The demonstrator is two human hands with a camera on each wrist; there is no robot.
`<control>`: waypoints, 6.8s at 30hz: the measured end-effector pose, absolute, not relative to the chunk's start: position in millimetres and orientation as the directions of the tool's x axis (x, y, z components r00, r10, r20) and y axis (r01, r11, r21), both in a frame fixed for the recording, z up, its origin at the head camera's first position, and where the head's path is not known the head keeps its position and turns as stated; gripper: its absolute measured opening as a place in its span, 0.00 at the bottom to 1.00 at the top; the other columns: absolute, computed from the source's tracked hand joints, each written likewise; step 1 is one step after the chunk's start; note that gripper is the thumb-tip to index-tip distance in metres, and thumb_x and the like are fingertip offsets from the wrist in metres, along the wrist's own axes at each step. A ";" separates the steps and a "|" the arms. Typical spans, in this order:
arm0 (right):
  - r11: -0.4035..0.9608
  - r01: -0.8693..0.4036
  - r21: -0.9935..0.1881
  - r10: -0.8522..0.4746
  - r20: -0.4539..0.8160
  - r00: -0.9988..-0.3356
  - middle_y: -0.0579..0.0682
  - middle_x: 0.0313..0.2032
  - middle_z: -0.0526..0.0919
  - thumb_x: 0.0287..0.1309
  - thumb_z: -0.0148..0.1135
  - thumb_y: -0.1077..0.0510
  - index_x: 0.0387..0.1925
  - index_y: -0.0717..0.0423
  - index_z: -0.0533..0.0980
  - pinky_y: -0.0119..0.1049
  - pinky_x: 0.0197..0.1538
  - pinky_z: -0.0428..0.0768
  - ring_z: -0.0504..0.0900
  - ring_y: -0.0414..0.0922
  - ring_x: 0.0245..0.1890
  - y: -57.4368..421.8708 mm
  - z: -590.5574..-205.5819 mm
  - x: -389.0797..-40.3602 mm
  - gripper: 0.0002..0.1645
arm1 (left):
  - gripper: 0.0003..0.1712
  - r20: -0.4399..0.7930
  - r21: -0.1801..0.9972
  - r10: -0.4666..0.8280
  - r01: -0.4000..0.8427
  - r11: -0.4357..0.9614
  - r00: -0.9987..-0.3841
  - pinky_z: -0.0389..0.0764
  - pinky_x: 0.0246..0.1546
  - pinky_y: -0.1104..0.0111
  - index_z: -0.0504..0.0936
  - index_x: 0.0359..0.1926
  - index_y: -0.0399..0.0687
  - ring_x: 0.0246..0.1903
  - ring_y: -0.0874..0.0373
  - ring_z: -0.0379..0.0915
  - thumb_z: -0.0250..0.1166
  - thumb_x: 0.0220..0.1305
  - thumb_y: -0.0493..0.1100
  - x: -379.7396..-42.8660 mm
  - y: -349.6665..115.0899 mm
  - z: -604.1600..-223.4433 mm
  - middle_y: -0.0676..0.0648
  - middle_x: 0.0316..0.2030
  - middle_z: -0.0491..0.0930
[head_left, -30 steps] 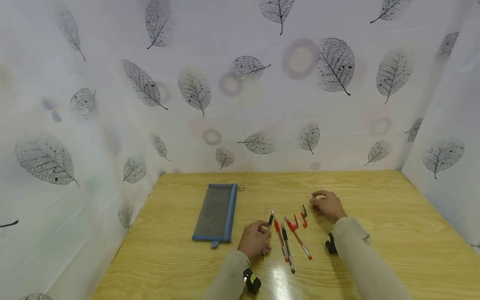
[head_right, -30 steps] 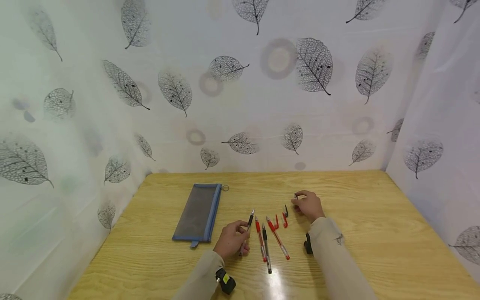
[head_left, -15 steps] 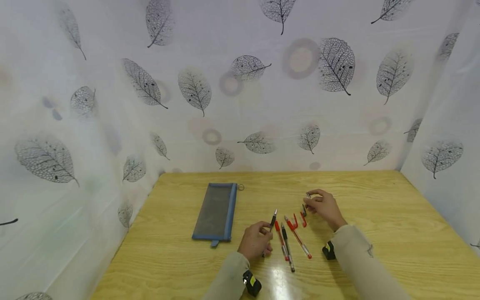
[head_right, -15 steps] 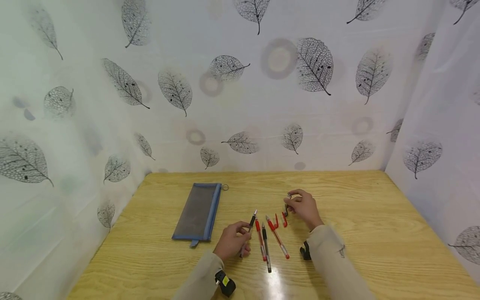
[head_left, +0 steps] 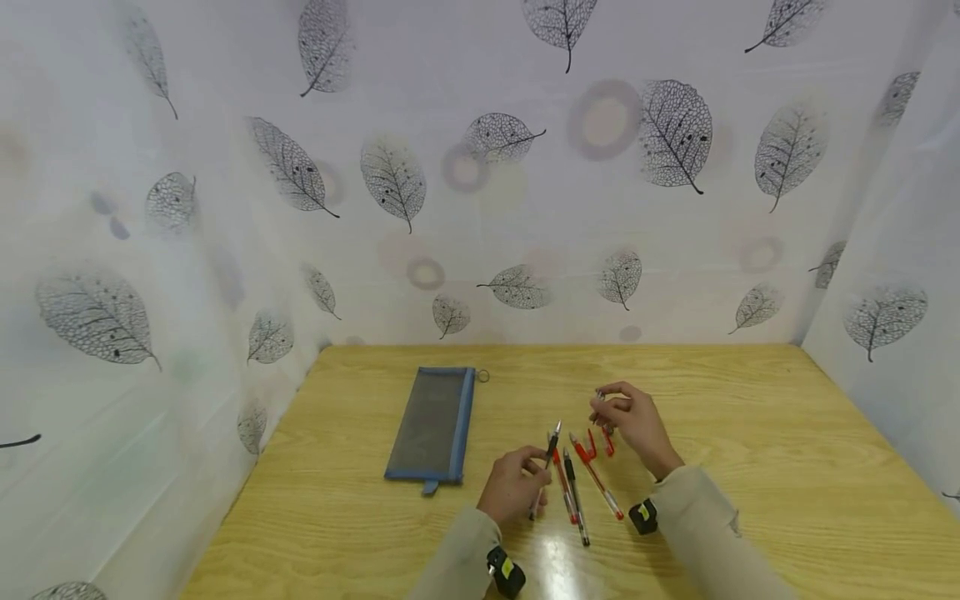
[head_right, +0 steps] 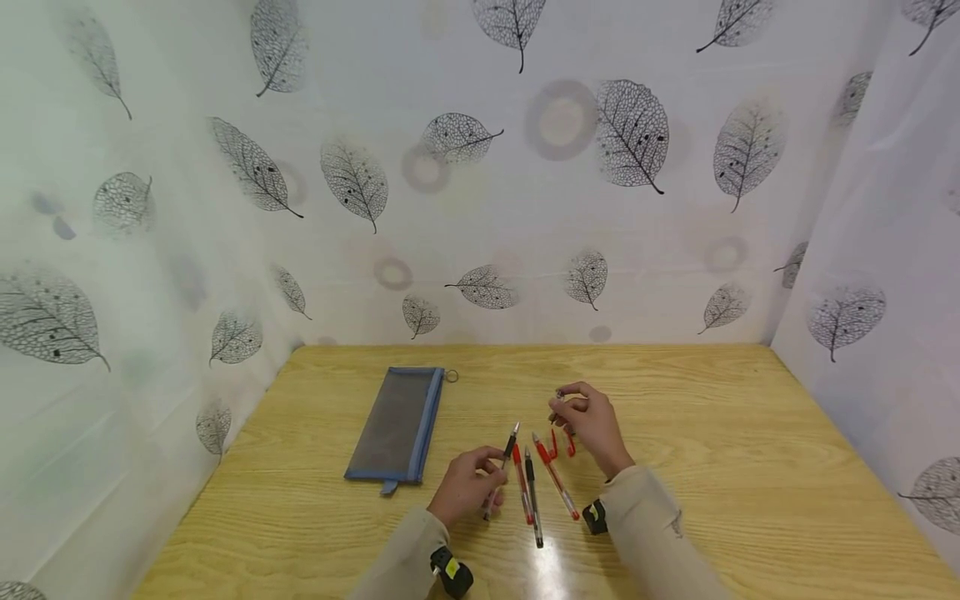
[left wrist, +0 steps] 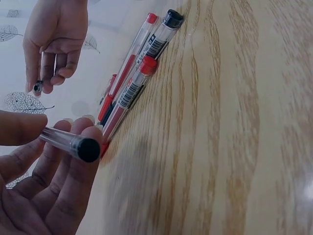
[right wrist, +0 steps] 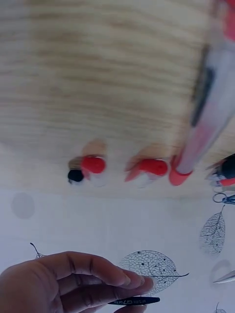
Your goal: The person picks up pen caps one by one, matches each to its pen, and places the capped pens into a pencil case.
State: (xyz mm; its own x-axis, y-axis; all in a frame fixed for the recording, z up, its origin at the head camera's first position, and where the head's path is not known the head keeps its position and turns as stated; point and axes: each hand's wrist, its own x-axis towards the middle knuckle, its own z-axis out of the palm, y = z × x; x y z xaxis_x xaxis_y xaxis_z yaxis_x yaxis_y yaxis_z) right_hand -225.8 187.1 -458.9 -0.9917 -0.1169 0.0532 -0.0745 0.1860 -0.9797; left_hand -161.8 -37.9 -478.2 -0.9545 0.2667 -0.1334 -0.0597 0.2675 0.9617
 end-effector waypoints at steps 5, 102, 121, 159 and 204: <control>0.175 -0.068 -0.982 -0.094 0.052 -0.994 0.62 0.35 0.84 0.65 0.59 0.55 0.54 0.68 0.70 0.47 0.38 0.82 0.82 0.55 0.35 177.2 -462.2 -222.2 0.23 | 0.17 -0.129 0.964 0.274 -0.056 0.260 -0.953 0.81 0.17 0.66 0.77 0.55 0.40 0.19 0.57 0.78 0.60 0.66 0.36 -162.0 -36.7 -479.8 0.49 0.31 0.79; 0.276 -0.081 -0.958 -0.243 0.012 -0.970 0.52 0.35 0.84 0.61 0.64 0.58 0.52 0.68 0.76 0.45 0.39 0.81 0.82 0.54 0.37 144.5 -467.9 -224.9 0.21 | 0.12 -0.109 0.985 0.217 -0.076 0.157 -0.970 0.81 0.23 0.68 0.81 0.47 0.36 0.23 0.60 0.78 0.64 0.64 0.37 -170.6 -41.4 -489.0 0.47 0.29 0.84; 0.385 -0.112 -0.916 -0.337 -0.027 -0.941 0.52 0.37 0.85 0.61 0.64 0.60 0.48 0.69 0.78 0.42 0.39 0.83 0.82 0.47 0.35 124.1 -469.9 -250.4 0.18 | 0.08 -0.142 0.972 0.064 -0.127 0.196 -0.988 0.81 0.20 0.69 0.84 0.38 0.38 0.20 0.62 0.76 0.69 0.58 0.37 -178.2 -52.2 -502.6 0.49 0.25 0.82; 0.518 -0.076 -0.852 -0.435 -0.186 -0.881 0.52 0.28 0.83 0.62 0.60 0.64 0.44 0.72 0.80 0.33 0.31 0.78 0.75 0.40 0.24 98.5 -470.3 -268.3 0.14 | 0.04 -0.050 0.879 -0.047 -0.066 0.472 -0.998 0.77 0.19 0.69 0.85 0.31 0.39 0.15 0.62 0.75 0.72 0.53 0.34 -179.0 -60.5 -496.4 0.51 0.22 0.81; 0.411 -0.061 -0.910 -0.329 -0.086 -0.940 0.61 0.49 0.79 0.68 0.56 0.53 0.56 0.68 0.75 0.44 0.35 0.79 0.77 0.57 0.43 170.7 -462.4 -255.3 0.24 | 0.15 -0.056 0.872 -0.033 -0.065 0.484 -0.998 0.78 0.23 0.69 0.84 0.45 0.41 0.26 0.63 0.75 0.70 0.57 0.42 -171.7 -25.4 -484.7 0.53 0.27 0.80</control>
State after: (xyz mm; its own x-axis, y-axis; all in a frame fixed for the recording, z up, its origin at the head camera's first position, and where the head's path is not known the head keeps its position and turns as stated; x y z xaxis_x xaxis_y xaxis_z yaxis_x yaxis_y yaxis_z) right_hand -255.3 170.7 -462.4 -0.9403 -0.3294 -0.0857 -0.0610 0.4108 -0.9097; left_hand -171.7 -25.4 -484.7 -0.9979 -0.0329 -0.0560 -0.0650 0.4844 0.8724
